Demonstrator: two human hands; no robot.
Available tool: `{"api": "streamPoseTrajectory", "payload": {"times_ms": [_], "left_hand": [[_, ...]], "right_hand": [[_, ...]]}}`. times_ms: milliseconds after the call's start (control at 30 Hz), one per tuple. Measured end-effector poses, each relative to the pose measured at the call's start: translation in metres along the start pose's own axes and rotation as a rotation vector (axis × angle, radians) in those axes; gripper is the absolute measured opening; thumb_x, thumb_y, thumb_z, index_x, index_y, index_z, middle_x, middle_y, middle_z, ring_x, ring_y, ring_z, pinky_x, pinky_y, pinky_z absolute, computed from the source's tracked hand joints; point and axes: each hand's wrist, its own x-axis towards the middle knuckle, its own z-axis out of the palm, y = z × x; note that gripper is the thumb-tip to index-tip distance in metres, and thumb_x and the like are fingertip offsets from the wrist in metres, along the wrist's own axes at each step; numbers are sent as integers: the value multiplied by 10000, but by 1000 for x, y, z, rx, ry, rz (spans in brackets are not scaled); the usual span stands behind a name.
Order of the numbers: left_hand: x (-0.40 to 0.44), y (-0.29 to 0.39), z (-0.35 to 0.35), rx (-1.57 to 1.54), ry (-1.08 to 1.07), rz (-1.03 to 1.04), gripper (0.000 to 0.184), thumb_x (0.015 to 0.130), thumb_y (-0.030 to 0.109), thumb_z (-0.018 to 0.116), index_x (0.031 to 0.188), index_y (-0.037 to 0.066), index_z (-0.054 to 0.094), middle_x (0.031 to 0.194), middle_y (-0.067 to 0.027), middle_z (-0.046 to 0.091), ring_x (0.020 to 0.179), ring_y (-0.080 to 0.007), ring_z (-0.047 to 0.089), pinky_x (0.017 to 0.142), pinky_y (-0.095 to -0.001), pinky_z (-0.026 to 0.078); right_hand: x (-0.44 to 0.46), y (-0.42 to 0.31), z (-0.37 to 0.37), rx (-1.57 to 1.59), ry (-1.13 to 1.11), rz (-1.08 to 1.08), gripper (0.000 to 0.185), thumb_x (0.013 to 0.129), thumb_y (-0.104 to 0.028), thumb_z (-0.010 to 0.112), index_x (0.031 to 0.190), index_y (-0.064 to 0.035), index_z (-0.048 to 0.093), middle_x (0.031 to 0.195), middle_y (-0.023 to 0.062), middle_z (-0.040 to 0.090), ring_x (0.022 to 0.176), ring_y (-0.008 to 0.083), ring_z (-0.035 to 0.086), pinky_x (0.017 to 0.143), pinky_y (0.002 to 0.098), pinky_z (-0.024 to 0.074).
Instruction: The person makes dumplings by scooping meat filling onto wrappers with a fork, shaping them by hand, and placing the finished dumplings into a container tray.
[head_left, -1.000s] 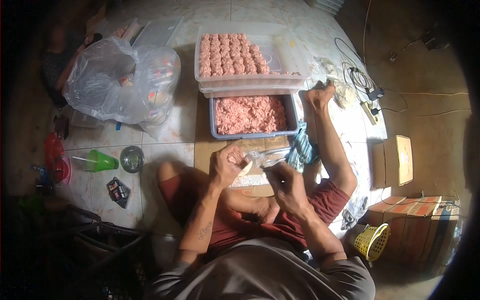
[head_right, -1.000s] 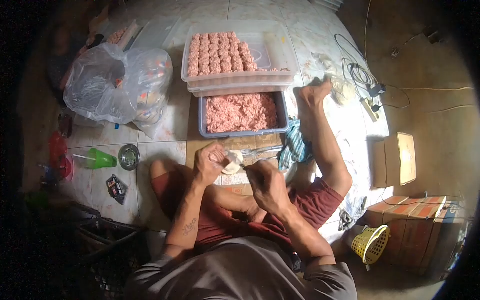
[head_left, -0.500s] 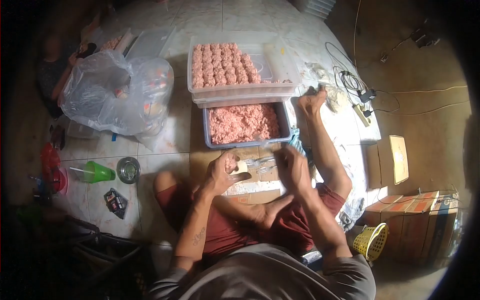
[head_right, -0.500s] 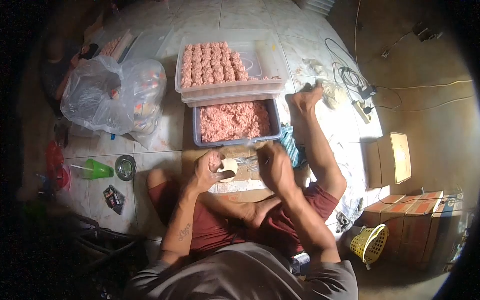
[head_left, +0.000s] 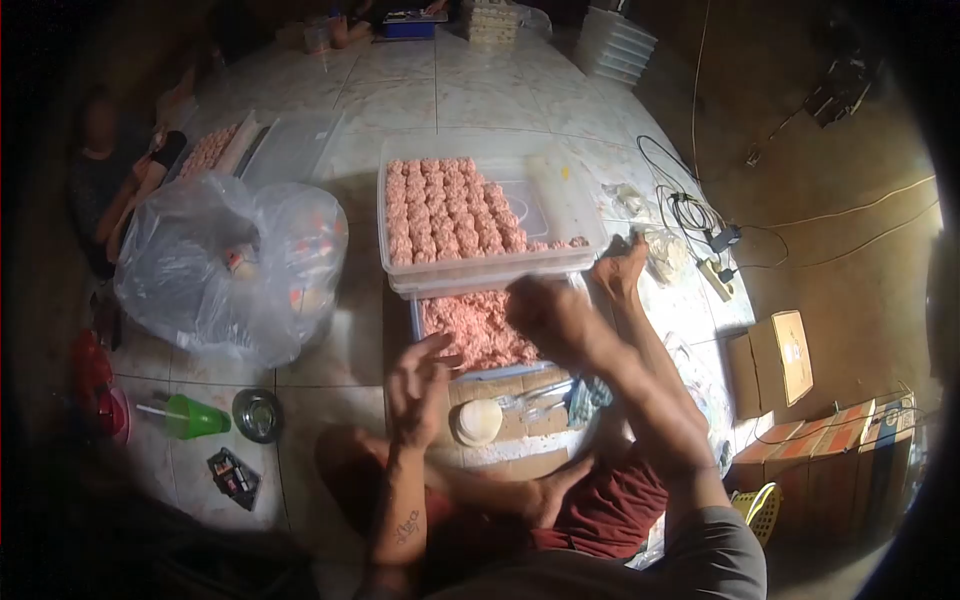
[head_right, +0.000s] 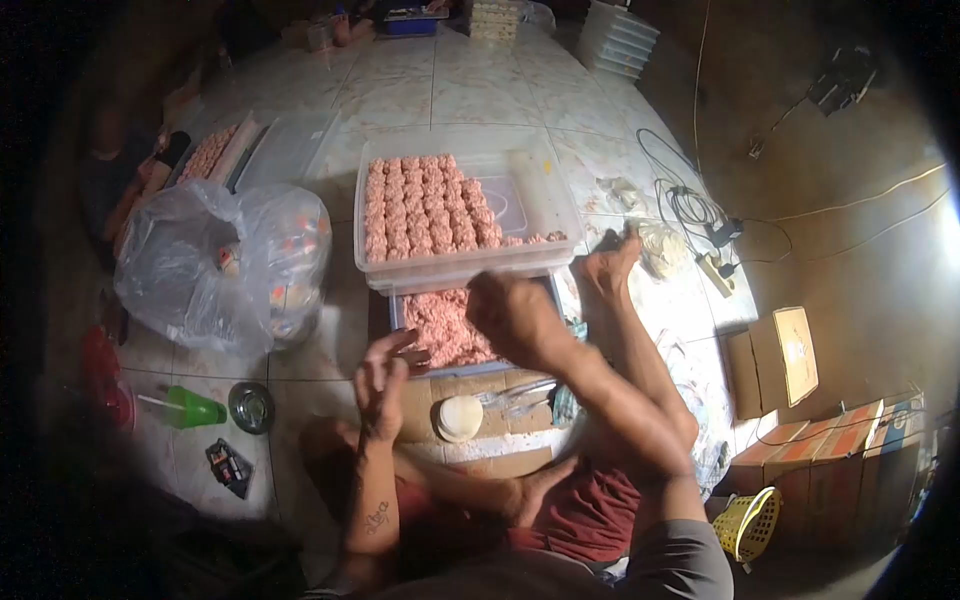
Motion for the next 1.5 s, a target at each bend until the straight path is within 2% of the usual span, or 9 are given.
{"api": "streamPoseTrajectory", "payload": {"times_ms": [167, 267, 500, 600, 700, 867, 1067, 1400, 1500], "left_hand": [[25, -61, -79, 115, 573, -144, 279, 954, 280, 627, 1076, 29, 638, 911, -66, 628, 680, -112, 527, 619, -257, 414], [33, -68, -98, -58, 571, -127, 226, 959, 251, 617, 1042, 41, 633, 822, -43, 585, 665, -109, 508, 622, -249, 412], [44, -72, -105, -142, 608, -166, 143, 954, 178, 641, 982, 50, 585, 782, -34, 558, 647, -97, 473, 572, -271, 384], [43, -66, -99, -163, 632, -172, 120, 950, 147, 647, 988, 47, 592, 779, -37, 562, 638, -96, 471, 565, -259, 376], [41, -69, -102, -135, 608, -178, 126, 952, 154, 646, 995, 45, 599, 781, -39, 566, 625, -95, 467, 560, -254, 373], [38, -69, -104, -137, 609, -196, 133, 946, 164, 650, 989, 45, 610, 777, -37, 572, 613, -92, 465, 562, -254, 378], [37, -70, -102, -94, 594, -215, 103, 960, 165, 642, 987, 73, 604, 766, 6, 521, 634, -72, 439, 549, -251, 356], [41, -70, -101, -20, 571, -218, 170, 943, 192, 644, 982, 30, 612, 764, -22, 565, 596, -80, 456, 543, -246, 373], [42, -77, -108, 48, 534, -175, 176, 961, 207, 630, 977, 32, 623, 762, -19, 572, 620, -86, 492, 559, -249, 398]], "right_hand": [[135, 49, -57, -71, 167, -74, 271, 873, -235, 759, 998, -34, 627, 820, 130, 693, 759, 227, 679, 659, 378, 519], [216, 88, -58, -152, 9, 125, 316, 824, -226, 762, 1031, -14, 652, 931, 171, 732, 876, 292, 722, 731, 400, 560], [317, 171, -9, -671, -230, 29, 349, 788, -266, 776, 1014, -19, 678, 876, 131, 694, 869, 288, 687, 775, 428, 548], [323, 139, 11, -696, -325, 43, 525, 844, -573, 729, 805, -50, 751, 776, 139, 713, 786, 299, 692, 777, 473, 546], [330, 144, 3, -589, -401, 35, 647, 837, -678, 688, 729, -44, 752, 706, 143, 708, 725, 294, 689, 768, 453, 551], [322, 146, -13, -510, -468, 334, 337, 879, -378, 656, 785, -68, 754, 769, 107, 722, 773, 177, 691, 693, 350, 574], [298, 132, -27, 133, -470, 325, 409, 936, -395, 505, 981, -73, 752, 996, 112, 738, 869, 200, 708, 735, 375, 602], [294, 126, -18, -65, -370, 445, 326, 1009, -337, 533, 1071, -62, 694, 961, 138, 723, 820, 237, 691, 729, 386, 576], [266, 129, -22, -369, 327, -330, 253, 983, -256, 587, 893, -28, 648, 895, 175, 722, 750, 377, 687, 619, 426, 509]]}}
